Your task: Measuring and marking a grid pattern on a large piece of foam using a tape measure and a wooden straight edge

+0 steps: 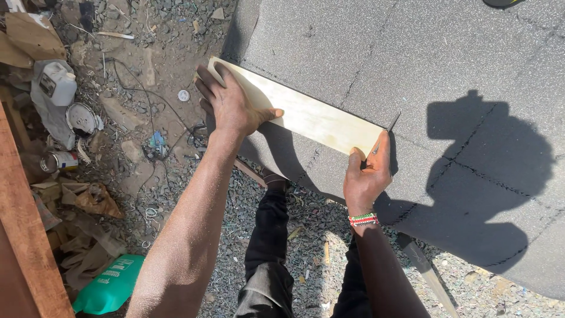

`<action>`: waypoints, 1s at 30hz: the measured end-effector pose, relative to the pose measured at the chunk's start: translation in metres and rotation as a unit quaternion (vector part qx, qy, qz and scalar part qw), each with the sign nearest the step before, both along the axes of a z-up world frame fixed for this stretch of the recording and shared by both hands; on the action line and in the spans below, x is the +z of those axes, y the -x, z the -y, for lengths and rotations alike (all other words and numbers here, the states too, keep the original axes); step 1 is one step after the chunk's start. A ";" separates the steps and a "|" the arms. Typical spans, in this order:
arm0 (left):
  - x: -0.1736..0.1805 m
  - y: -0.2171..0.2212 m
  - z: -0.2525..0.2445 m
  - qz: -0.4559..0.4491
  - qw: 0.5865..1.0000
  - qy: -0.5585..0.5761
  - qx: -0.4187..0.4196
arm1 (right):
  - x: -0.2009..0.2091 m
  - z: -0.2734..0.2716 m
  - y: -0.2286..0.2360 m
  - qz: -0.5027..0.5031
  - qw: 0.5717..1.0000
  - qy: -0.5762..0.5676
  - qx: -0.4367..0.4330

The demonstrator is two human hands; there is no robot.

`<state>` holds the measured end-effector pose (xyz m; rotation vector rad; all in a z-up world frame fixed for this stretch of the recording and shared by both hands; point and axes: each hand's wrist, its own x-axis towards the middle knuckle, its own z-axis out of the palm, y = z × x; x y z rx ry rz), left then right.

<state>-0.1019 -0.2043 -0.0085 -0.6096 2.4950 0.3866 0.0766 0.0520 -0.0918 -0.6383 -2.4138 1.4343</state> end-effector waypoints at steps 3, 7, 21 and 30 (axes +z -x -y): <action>0.021 -0.002 -0.026 -0.070 0.994 -0.083 0.021 | 0.008 0.000 0.004 -0.023 0.993 0.113 0.011; 0.014 -0.002 -0.023 -0.093 0.992 -0.087 0.012 | 0.005 -0.005 0.005 -0.020 0.997 0.068 0.014; -0.009 0.009 0.023 -0.182 0.973 -0.128 0.056 | 0.004 -0.008 0.005 -0.027 0.999 -0.030 0.036; -0.011 0.003 0.019 -0.197 0.973 -0.113 0.035 | 0.004 -0.007 0.002 -0.015 0.998 -0.049 0.024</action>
